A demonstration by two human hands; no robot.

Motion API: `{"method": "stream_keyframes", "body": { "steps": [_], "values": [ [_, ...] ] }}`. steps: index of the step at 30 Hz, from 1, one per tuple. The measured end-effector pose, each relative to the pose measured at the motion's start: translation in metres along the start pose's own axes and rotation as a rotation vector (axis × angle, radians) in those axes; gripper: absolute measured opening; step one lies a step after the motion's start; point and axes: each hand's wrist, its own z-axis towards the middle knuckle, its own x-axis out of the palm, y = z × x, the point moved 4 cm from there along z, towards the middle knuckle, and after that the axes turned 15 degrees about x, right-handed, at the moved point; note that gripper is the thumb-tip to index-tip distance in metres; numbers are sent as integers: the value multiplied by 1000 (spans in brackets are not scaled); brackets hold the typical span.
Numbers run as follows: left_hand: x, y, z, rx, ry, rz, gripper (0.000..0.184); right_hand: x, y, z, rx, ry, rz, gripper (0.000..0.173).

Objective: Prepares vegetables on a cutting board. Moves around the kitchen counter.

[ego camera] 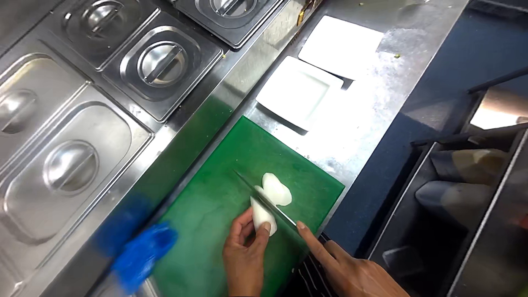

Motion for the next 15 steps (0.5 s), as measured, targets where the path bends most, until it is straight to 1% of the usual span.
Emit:
{"method": "stream_keyframes", "body": {
  "steps": [3, 6, 15],
  "values": [
    [0, 4, -2, 4, -18, -23, 44, -7, 3, -14, -23, -54, 5, 58],
    [0, 4, -1, 1, -25, -30, 45, -7, 8, -22, -52, -57, 7, 56],
    [0, 3, -2, 31, -13, -31, 44, -1, 10, -21, -45, -38, -12, 60]
  ]
}}
